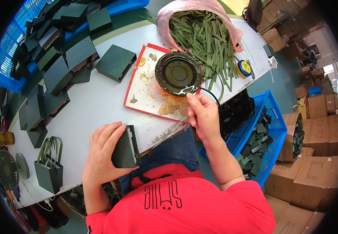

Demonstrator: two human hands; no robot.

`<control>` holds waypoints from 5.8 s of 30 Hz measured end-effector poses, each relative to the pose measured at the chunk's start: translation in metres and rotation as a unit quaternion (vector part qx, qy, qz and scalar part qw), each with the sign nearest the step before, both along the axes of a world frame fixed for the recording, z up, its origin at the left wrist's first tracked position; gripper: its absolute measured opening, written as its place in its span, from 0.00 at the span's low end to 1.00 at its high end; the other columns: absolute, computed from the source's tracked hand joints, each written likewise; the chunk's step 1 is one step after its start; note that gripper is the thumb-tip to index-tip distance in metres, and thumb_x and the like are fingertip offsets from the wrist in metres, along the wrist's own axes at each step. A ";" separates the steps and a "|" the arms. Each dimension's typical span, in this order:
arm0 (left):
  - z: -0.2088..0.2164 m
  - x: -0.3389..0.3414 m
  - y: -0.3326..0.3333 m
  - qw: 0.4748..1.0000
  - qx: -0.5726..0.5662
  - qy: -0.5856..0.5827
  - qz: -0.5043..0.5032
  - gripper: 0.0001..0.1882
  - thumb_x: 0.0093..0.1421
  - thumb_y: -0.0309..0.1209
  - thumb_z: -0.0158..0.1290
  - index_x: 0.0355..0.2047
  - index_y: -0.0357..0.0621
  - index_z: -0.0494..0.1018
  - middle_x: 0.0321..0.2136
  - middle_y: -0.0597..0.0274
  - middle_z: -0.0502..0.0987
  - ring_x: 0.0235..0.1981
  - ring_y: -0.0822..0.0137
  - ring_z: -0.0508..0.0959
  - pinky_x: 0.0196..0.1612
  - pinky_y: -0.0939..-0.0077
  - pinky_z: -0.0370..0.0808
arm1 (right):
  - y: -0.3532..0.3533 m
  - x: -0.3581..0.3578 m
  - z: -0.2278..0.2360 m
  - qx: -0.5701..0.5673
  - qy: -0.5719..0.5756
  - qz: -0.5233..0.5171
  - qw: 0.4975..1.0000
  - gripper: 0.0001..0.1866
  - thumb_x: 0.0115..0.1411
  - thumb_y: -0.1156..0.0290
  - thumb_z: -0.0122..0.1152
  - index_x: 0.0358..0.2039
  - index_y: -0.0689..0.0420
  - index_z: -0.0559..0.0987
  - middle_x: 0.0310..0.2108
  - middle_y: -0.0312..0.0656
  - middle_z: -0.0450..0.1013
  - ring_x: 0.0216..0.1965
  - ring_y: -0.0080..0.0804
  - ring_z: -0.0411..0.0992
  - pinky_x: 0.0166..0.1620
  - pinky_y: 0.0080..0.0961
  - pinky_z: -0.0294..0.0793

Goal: The person assembles small green boxes by attaching green ribbons to their sides. They pick up a box, wrap a ribbon around it, and secure it in place, repeating this process for multiple boxes. The finished boxes are placed into a basket.

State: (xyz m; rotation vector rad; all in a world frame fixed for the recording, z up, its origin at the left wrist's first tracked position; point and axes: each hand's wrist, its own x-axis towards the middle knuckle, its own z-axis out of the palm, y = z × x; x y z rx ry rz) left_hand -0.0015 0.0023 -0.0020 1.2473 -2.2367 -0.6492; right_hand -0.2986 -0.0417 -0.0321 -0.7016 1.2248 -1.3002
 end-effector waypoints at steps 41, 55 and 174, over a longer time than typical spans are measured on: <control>0.013 -0.007 -0.012 0.993 -0.034 0.051 -0.105 0.47 0.36 0.37 0.72 0.60 0.41 0.68 0.57 0.52 0.72 0.57 0.50 0.71 0.57 0.56 0.65 | 0.021 0.052 0.027 0.069 0.107 0.375 0.918 0.12 0.66 0.66 0.61 0.29 0.61 0.77 0.22 0.33 0.75 0.24 0.14 0.73 0.27 0.15 0.69; 0.007 -0.002 -0.012 0.995 -0.018 0.045 -0.086 0.48 0.36 0.36 0.71 0.60 0.41 0.67 0.57 0.53 0.72 0.57 0.49 0.71 0.59 0.55 0.64 | 0.023 0.031 0.017 0.068 0.077 0.361 0.927 0.17 0.70 0.63 0.56 0.45 0.64 0.82 0.32 0.35 0.79 0.34 0.16 0.75 0.35 0.16 0.71; 0.007 -0.009 -0.018 0.993 -0.052 0.051 -0.088 0.49 0.35 0.39 0.74 0.61 0.42 0.68 0.57 0.55 0.73 0.57 0.49 0.71 0.58 0.55 0.66 | 0.040 0.065 0.018 0.124 0.151 0.463 0.864 0.14 0.65 0.66 0.61 0.31 0.65 0.76 0.23 0.35 0.74 0.26 0.18 0.70 0.31 0.20 0.71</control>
